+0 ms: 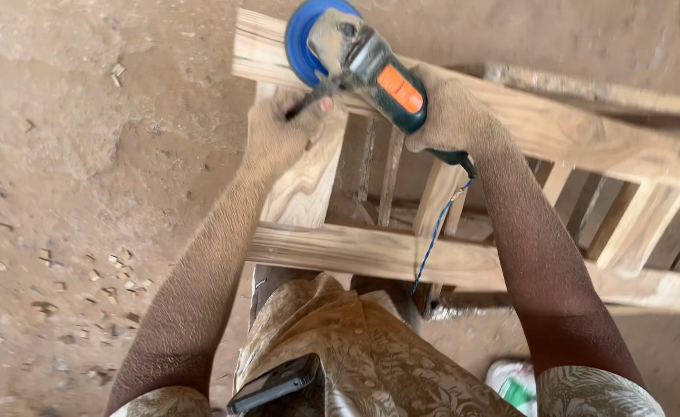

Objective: The person uses an angle grinder with a sanding disc to smooth the surface of a wooden frame structure. They systematically move the tool along the top and side rails of the frame, holding the wood steady with their left hand while operating the grinder with their right hand.

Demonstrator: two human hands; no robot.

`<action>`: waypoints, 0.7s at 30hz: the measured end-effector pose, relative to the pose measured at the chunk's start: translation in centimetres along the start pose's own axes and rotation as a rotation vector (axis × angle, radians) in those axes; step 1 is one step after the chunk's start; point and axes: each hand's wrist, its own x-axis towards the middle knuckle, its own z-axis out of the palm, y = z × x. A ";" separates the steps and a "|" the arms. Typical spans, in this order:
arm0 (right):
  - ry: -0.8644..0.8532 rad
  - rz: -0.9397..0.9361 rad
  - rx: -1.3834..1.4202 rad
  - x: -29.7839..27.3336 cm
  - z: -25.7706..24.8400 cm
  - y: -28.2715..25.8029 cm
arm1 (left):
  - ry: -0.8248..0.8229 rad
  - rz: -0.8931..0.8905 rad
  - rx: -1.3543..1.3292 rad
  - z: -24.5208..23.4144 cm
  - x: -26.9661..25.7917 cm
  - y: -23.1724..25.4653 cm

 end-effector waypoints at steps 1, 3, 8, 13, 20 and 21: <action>-0.004 0.016 0.022 -1.1 0.3 0.5 | -0.021 -0.009 -0.036 1.0 -0.5 -0.5; 0.005 0.066 0.045 -2.9 0.3 1.6 | -0.048 -0.080 0.029 3.0 -0.6 -0.7; 0.057 0.211 0.077 -7.3 -0.3 5.9 | -0.136 -0.039 0.198 8.9 0.2 0.2; 0.118 0.298 0.172 -13.0 -0.1 12.9 | -0.208 0.116 0.359 16.7 -0.5 0.8; 0.182 0.414 0.406 -19.9 -0.2 24.9 | -0.359 0.070 0.446 30.3 0.0 3.3; 0.208 0.432 0.420 -20.6 -0.3 26.5 | -0.372 0.040 0.436 32.3 0.7 3.7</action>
